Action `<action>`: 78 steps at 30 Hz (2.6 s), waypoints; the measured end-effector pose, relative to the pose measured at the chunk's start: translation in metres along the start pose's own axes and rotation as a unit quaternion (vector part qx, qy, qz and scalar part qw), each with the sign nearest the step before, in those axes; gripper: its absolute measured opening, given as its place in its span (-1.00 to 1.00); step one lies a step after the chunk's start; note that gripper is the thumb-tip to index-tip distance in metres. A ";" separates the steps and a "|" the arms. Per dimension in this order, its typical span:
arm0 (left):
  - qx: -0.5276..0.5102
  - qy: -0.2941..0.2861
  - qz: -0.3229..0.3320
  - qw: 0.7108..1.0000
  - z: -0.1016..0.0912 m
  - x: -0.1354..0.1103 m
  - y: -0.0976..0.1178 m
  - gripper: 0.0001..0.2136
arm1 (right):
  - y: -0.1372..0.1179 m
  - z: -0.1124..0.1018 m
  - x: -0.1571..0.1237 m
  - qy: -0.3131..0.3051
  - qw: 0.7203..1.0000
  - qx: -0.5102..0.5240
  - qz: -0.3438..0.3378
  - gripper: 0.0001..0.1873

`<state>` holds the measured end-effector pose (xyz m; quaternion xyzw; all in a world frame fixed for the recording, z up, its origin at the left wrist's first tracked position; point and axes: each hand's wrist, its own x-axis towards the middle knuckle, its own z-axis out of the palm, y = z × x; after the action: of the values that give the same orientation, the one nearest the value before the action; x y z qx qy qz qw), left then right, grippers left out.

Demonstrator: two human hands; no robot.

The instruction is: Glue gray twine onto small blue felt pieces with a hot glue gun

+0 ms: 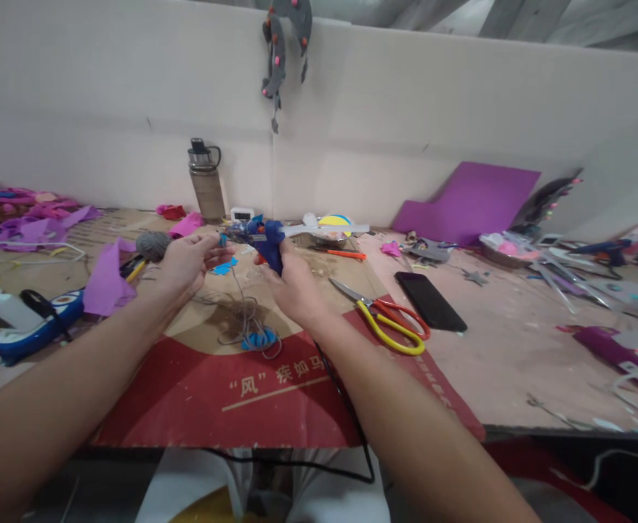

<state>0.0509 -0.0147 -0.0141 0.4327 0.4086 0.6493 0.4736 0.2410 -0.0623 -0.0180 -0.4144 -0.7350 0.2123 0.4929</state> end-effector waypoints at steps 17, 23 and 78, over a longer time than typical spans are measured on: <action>0.030 -0.032 0.036 0.998 0.001 -0.003 0.000 -0.89 | -0.001 0.002 -0.002 -0.013 0.998 -0.061 -0.024 -0.74; 0.036 -0.030 0.029 0.998 0.003 -0.004 -0.001 -0.89 | -0.004 0.001 -0.002 -0.001 0.997 -0.069 -0.021 -0.73; 0.041 -0.039 0.027 0.998 0.003 -0.003 -0.001 -0.89 | -0.006 0.003 -0.006 0.005 0.992 -0.126 -0.001 -0.59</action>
<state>0.0542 -0.0174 -0.0147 0.4880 0.4041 0.6271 0.4530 0.2365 -0.0704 -0.0179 -0.4734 -0.7539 0.1161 0.4406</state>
